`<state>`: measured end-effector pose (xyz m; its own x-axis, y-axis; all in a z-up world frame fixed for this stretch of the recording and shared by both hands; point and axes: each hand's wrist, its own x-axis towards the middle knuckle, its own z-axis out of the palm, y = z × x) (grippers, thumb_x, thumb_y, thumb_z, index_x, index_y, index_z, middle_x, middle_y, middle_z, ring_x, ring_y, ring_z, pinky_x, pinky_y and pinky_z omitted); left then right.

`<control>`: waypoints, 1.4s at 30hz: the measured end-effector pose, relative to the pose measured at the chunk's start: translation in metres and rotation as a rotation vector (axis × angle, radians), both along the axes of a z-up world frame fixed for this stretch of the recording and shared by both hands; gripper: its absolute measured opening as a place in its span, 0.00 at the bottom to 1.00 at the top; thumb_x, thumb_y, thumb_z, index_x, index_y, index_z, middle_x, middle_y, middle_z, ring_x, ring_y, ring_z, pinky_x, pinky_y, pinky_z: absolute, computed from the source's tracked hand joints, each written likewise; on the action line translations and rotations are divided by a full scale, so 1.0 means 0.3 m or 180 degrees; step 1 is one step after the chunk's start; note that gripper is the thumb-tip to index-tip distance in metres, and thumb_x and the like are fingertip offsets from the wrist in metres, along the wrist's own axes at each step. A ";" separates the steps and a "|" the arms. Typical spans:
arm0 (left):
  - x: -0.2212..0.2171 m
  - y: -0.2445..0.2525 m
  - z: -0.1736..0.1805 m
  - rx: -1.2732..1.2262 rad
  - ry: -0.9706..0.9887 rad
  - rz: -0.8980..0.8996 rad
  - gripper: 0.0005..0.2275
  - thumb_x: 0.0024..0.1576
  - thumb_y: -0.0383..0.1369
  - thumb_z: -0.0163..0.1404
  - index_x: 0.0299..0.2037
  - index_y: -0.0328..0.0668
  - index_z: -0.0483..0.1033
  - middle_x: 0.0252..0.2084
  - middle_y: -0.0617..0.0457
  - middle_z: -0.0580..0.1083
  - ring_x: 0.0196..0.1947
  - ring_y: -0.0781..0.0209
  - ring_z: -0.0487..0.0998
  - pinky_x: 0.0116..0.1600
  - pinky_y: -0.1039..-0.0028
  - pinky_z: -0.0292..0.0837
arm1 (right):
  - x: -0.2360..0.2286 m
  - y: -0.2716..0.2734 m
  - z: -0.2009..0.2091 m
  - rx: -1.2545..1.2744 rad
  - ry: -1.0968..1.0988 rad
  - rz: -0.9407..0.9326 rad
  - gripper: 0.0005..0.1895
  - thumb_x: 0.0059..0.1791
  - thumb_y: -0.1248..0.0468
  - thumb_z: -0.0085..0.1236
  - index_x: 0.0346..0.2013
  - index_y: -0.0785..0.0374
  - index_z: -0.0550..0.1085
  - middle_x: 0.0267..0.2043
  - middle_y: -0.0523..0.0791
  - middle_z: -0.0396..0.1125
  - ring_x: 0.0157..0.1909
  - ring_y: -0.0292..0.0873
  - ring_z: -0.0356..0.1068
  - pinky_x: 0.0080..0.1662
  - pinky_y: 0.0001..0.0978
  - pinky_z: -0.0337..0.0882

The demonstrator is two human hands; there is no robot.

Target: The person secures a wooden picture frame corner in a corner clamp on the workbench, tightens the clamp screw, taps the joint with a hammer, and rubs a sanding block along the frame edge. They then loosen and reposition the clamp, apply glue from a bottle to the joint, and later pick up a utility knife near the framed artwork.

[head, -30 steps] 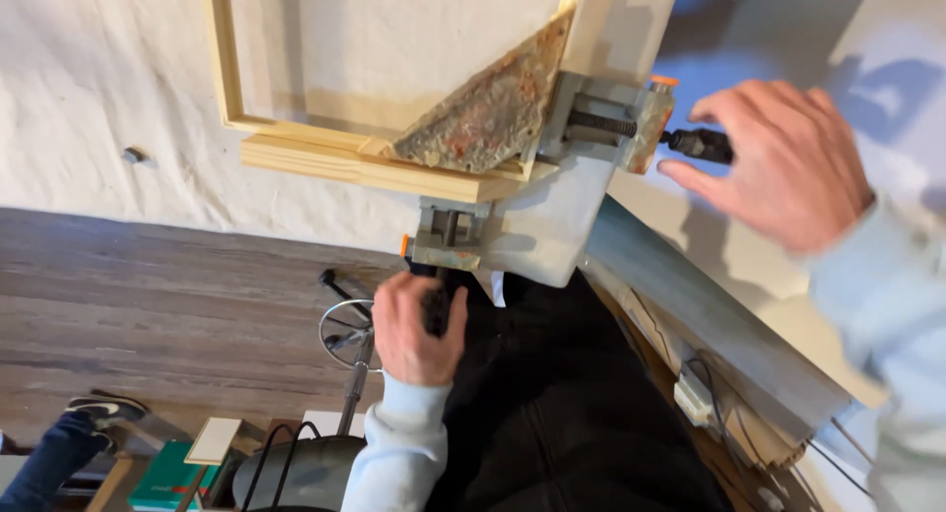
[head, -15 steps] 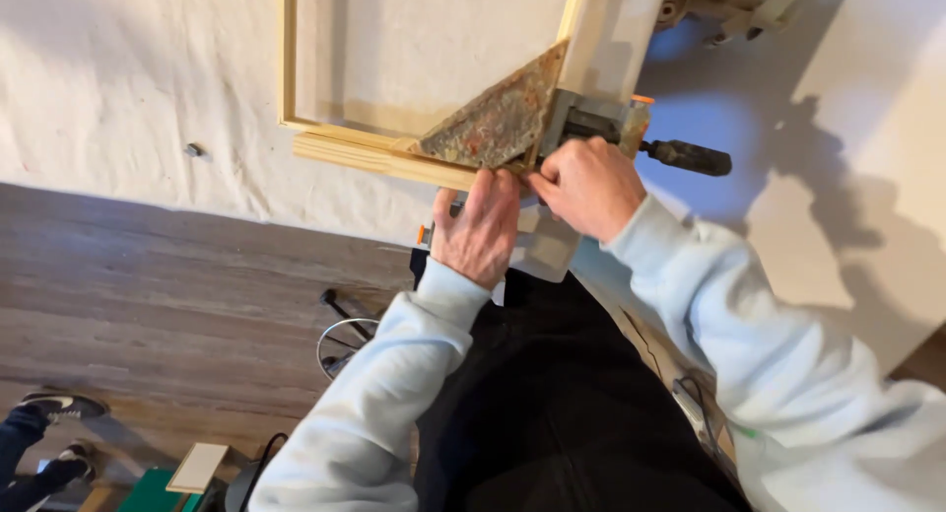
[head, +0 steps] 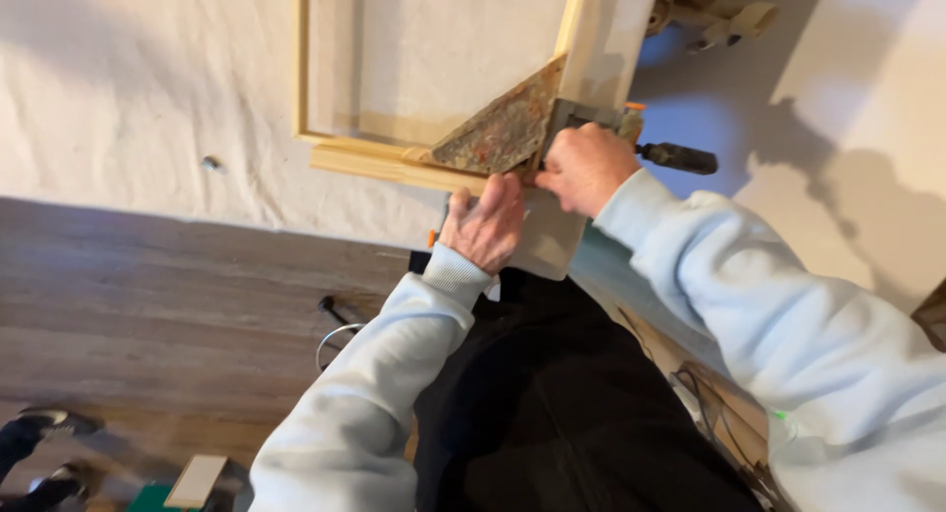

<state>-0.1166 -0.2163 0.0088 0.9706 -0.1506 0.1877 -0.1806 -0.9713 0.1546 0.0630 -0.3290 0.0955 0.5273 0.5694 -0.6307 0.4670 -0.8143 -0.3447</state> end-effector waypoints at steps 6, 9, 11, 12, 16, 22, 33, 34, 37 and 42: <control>-0.007 -0.002 0.014 0.0193 0.0049 -0.0099 0.15 0.57 0.36 0.49 0.51 0.39 0.78 0.64 0.49 0.68 0.66 0.55 0.63 0.54 0.53 0.63 | -0.030 -0.027 0.022 -0.0044 0.0316 -0.0523 0.17 0.48 0.55 0.62 0.19 0.62 0.80 0.16 0.44 0.71 0.23 0.46 0.74 0.36 0.40 0.75; -0.016 -0.008 0.013 0.0315 0.0081 0.0024 0.17 0.57 0.35 0.48 0.54 0.40 0.77 0.65 0.50 0.67 0.66 0.57 0.62 0.57 0.54 0.63 | -0.064 -0.118 -0.053 0.0148 -0.0141 -0.0401 0.20 0.50 0.55 0.62 0.19 0.62 0.81 0.16 0.44 0.71 0.22 0.45 0.73 0.35 0.40 0.75; -0.010 0.000 0.023 0.0341 0.0018 0.0080 0.18 0.58 0.35 0.48 0.56 0.40 0.76 0.65 0.51 0.67 0.67 0.57 0.61 0.59 0.54 0.62 | -0.058 -0.176 -0.035 0.0241 -0.0133 -0.0498 0.20 0.52 0.54 0.61 0.20 0.62 0.81 0.16 0.44 0.72 0.20 0.43 0.72 0.33 0.38 0.74; -0.021 -0.002 0.029 0.0325 -0.0011 0.0124 0.18 0.58 0.35 0.48 0.59 0.40 0.76 0.65 0.51 0.67 0.67 0.58 0.61 0.60 0.54 0.61 | -0.068 -0.211 -0.026 0.0290 -0.0095 -0.0603 0.20 0.53 0.54 0.60 0.21 0.62 0.81 0.17 0.44 0.72 0.19 0.41 0.72 0.31 0.36 0.74; 0.004 -0.019 0.061 0.0263 -0.0052 0.0250 0.20 0.59 0.35 0.48 0.62 0.42 0.74 0.64 0.51 0.67 0.67 0.57 0.61 0.61 0.54 0.61 | -0.108 -0.282 0.086 0.0409 0.0391 -0.1125 0.20 0.53 0.53 0.60 0.25 0.64 0.80 0.18 0.44 0.72 0.15 0.38 0.69 0.25 0.32 0.70; -0.014 -0.085 -0.088 0.0730 -0.0172 0.0319 0.23 0.58 0.38 0.47 0.63 0.40 0.73 0.64 0.48 0.67 0.66 0.52 0.62 0.62 0.49 0.60 | -0.225 -0.406 0.043 0.0574 0.0996 -0.1507 0.13 0.50 0.56 0.59 0.32 0.64 0.80 0.21 0.43 0.74 0.14 0.35 0.62 0.21 0.31 0.65; -0.022 -0.015 0.022 0.0318 0.0028 -0.0022 0.18 0.55 0.37 0.47 0.53 0.40 0.79 0.64 0.48 0.69 0.67 0.54 0.61 0.61 0.50 0.61 | -0.108 -0.100 0.048 0.0884 0.0240 -0.1585 0.19 0.53 0.54 0.61 0.25 0.67 0.79 0.19 0.42 0.72 0.15 0.34 0.66 0.22 0.28 0.66; -0.045 -0.028 0.007 0.0292 0.0053 -0.0037 0.18 0.55 0.37 0.47 0.53 0.40 0.79 0.64 0.48 0.69 0.67 0.54 0.61 0.61 0.50 0.61 | -0.105 -0.085 0.043 0.0853 0.0256 -0.1603 0.19 0.53 0.54 0.61 0.25 0.67 0.79 0.19 0.42 0.72 0.15 0.34 0.66 0.22 0.28 0.66; -0.026 -0.019 -0.027 0.0051 -0.0195 -0.0049 0.15 0.61 0.37 0.48 0.53 0.40 0.79 0.65 0.46 0.67 0.69 0.52 0.61 0.63 0.48 0.61 | -0.045 -0.018 0.027 0.0586 0.0130 -0.1201 0.17 0.51 0.55 0.64 0.27 0.66 0.80 0.20 0.43 0.73 0.15 0.38 0.67 0.24 0.31 0.68; -0.028 -0.012 0.014 -0.0015 0.0142 -0.0110 0.10 0.58 0.38 0.48 0.43 0.45 0.80 0.65 0.47 0.68 0.69 0.54 0.61 0.63 0.49 0.60 | -0.039 0.033 0.055 -0.0118 0.0026 -0.0792 0.14 0.49 0.58 0.63 0.25 0.65 0.82 0.20 0.43 0.74 0.19 0.38 0.71 0.31 0.30 0.74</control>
<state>-0.1250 -0.2200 0.0130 0.9723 -0.1835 0.1451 -0.2069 -0.9639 0.1678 0.0514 -0.3193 0.1121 0.6431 0.3992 -0.6535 0.2480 -0.9160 -0.3154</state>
